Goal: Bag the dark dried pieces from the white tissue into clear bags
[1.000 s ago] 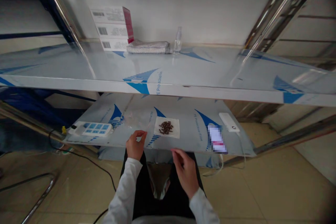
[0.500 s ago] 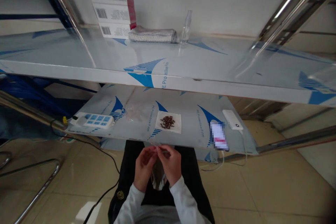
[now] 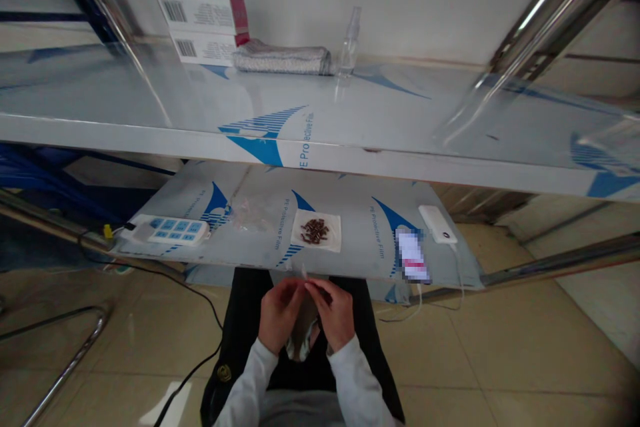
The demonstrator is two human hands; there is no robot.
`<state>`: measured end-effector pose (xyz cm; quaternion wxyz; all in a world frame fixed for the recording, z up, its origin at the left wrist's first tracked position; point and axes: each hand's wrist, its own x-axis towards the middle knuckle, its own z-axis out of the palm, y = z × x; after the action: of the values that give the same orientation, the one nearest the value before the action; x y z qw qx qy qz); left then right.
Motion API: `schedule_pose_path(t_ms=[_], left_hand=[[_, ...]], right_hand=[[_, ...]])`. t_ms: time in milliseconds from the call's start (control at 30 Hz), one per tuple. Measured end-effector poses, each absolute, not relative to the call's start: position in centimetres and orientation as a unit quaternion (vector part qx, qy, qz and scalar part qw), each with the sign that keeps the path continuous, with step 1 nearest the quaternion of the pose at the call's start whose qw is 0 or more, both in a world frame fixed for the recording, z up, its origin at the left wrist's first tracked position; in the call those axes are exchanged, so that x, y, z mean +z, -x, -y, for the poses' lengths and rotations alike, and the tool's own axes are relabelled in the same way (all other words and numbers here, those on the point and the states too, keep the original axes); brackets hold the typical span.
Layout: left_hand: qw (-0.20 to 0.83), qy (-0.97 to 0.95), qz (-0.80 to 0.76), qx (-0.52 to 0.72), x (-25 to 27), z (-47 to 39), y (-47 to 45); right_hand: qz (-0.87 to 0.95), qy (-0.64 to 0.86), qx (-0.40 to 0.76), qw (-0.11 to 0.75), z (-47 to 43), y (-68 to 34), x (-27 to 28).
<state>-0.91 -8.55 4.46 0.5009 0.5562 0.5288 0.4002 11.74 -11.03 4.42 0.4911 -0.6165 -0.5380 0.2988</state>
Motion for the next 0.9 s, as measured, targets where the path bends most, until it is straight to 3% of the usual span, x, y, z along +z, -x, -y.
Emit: schedule_pose_path(t_ms=[167,233,433,600,767,900], left_hand=[[0.270,-0.663,-0.638,0.283,5.6,9.3,0.8],[0.227,-0.673,-0.654,0.259,6.0,9.4,0.3],[0.232,-0.697,-0.626,0.262,6.5,9.4,-0.5],[0.226,-0.704,-0.621,0.261,6.4,10.0,-0.2],[0.283,-0.665,-0.573,0.386,6.2,9.1,0.5],[0.559,-0.476,-0.558,0.386,5.1,7.1,0.7]], right_hand=[[0.545,0.684,0.189,0.446,11.0,-12.9,3.1],[0.555,0.688,0.147,0.444,11.0,-12.8,3.3],[0.626,0.601,0.222,0.445,10.4,-12.3,4.9],[0.615,0.622,0.243,0.419,10.1,-13.1,4.9],[0.565,0.578,0.374,0.454,10.3,-14.4,5.3],[0.496,0.540,0.497,0.465,10.6,-15.7,5.3]])
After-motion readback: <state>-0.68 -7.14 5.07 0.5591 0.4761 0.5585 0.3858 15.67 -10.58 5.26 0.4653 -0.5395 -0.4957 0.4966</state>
